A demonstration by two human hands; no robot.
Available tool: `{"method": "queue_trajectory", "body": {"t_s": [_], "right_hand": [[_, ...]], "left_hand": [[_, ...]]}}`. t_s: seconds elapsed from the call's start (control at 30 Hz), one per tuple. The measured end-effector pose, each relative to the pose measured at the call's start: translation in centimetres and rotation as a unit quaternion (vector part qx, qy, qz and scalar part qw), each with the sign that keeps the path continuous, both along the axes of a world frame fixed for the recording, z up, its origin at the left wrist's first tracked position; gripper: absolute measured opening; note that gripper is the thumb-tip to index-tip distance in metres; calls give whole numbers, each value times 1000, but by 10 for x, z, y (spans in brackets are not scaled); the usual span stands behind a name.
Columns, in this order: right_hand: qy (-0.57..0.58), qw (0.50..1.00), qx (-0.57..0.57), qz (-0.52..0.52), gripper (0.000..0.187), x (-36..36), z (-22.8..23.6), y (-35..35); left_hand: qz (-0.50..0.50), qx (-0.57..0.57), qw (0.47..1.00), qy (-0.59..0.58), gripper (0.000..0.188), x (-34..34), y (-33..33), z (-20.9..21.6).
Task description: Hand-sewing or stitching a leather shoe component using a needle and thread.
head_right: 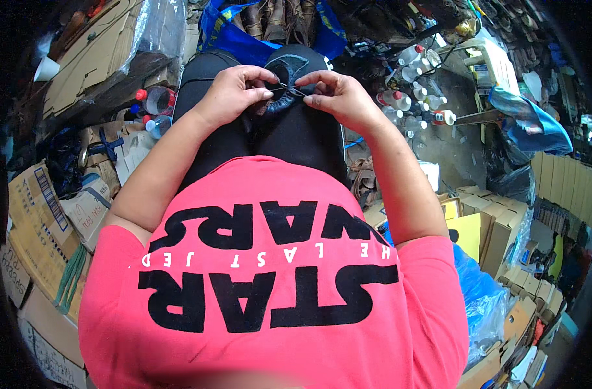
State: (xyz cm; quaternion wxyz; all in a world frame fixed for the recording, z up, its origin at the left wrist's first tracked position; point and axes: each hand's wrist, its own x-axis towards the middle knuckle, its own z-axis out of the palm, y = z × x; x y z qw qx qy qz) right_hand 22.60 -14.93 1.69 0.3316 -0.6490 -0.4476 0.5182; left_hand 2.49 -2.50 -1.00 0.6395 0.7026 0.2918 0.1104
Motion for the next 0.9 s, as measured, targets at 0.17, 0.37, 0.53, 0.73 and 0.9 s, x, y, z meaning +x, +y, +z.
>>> {"method": "queue_trajectory", "body": {"t_s": [0.17,0.37,0.53,0.73,0.9], "right_hand": [[7,1000,-3,-7,29,4,-7,7],[-104,995,-12,3,12,-7,-1,20],[-59,997,53,-5,13,5,-4,18],[46,997,59,-29,22,18,-16,5],[-77,995,59,1,16,16,-13,-7]], "left_hand": [[-5,-17,999,-43,19,14,1,-15],[-26,7,999,-40,14,21,2,-13],[-37,256,964,-57,12,9,16,-8],[-60,214,974,34,10,1,10,8],[-96,191,972,95,13,10,12,22]]}}
